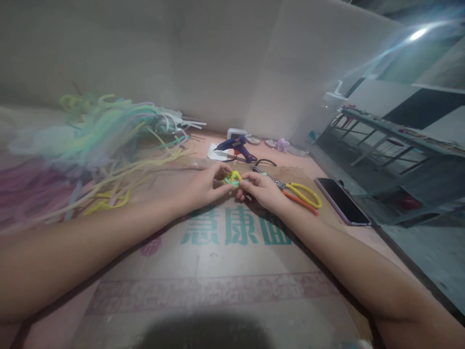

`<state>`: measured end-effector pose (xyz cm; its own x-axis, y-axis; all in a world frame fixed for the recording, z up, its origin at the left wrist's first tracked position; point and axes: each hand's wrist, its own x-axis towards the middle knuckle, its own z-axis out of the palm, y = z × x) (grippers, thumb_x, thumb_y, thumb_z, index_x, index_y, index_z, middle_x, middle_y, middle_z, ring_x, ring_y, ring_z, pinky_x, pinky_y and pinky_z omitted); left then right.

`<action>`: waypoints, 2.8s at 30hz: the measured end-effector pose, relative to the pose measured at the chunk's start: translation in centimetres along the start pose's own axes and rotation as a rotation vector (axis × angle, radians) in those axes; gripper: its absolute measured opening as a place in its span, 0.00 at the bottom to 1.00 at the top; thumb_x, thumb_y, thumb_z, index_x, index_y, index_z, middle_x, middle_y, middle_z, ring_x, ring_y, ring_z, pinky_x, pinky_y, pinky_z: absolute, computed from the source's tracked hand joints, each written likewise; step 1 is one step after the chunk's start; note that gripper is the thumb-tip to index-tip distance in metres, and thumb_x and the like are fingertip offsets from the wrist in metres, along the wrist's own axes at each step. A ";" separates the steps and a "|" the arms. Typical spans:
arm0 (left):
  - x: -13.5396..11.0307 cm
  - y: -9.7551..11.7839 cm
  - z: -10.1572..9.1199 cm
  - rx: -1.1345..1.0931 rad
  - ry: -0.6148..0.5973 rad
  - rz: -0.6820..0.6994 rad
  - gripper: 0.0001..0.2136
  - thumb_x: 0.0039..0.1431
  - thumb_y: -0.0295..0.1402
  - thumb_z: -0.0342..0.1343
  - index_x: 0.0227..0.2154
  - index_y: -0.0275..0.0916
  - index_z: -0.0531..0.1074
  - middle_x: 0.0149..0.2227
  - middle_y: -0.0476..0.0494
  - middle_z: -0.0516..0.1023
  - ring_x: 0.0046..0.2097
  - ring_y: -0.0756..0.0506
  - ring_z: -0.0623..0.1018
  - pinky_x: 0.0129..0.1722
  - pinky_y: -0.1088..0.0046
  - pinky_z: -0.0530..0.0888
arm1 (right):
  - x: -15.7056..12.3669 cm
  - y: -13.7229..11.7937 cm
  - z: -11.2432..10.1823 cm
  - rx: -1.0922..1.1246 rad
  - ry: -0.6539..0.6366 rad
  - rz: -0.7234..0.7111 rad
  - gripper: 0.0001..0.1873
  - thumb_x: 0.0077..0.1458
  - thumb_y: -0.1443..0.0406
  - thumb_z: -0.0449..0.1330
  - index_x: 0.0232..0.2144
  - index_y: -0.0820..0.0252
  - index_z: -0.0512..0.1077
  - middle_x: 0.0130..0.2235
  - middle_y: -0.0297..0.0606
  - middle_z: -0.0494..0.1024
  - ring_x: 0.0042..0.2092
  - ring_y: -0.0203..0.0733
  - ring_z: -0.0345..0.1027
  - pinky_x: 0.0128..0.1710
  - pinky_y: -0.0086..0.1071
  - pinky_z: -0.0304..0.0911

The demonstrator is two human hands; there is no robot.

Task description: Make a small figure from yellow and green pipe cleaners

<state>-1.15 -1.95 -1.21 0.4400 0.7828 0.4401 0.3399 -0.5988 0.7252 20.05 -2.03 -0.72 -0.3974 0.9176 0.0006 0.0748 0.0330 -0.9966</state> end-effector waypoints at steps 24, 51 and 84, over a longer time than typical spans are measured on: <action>0.2 -0.1 -0.3 0.059 -0.081 0.019 0.13 0.61 0.37 0.54 0.46 0.38 0.72 0.44 0.42 0.79 0.44 0.42 0.78 0.45 0.65 0.74 | -0.1 -0.7 0.3 -0.017 -0.006 0.011 0.22 0.49 0.49 0.68 0.34 0.59 0.68 0.22 0.31 0.78 0.22 0.33 0.69 0.20 0.24 0.59; 0.3 0.0 -0.6 0.079 -0.040 0.131 0.09 0.61 0.36 0.55 0.42 0.39 0.72 0.48 0.40 0.77 0.50 0.42 0.76 0.52 0.63 0.72 | -0.5 -1.2 0.6 -0.140 -0.013 -0.015 0.15 0.54 0.54 0.65 0.34 0.59 0.69 0.23 0.33 0.78 0.24 0.34 0.70 0.22 0.25 0.60; 0.4 0.9 -0.9 0.080 0.156 -0.104 0.08 0.59 0.34 0.51 0.39 0.37 0.71 0.37 0.45 0.77 0.39 0.46 0.75 0.41 0.68 0.72 | -0.4 -1.2 0.8 -0.127 0.003 0.021 0.14 0.54 0.56 0.63 0.36 0.59 0.68 0.23 0.32 0.78 0.23 0.33 0.68 0.19 0.23 0.60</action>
<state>-1.40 -2.03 0.03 0.2668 0.8541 0.4464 0.4442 -0.5200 0.7295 19.43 -2.79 0.37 -0.3921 0.9197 -0.0194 0.1978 0.0637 -0.9782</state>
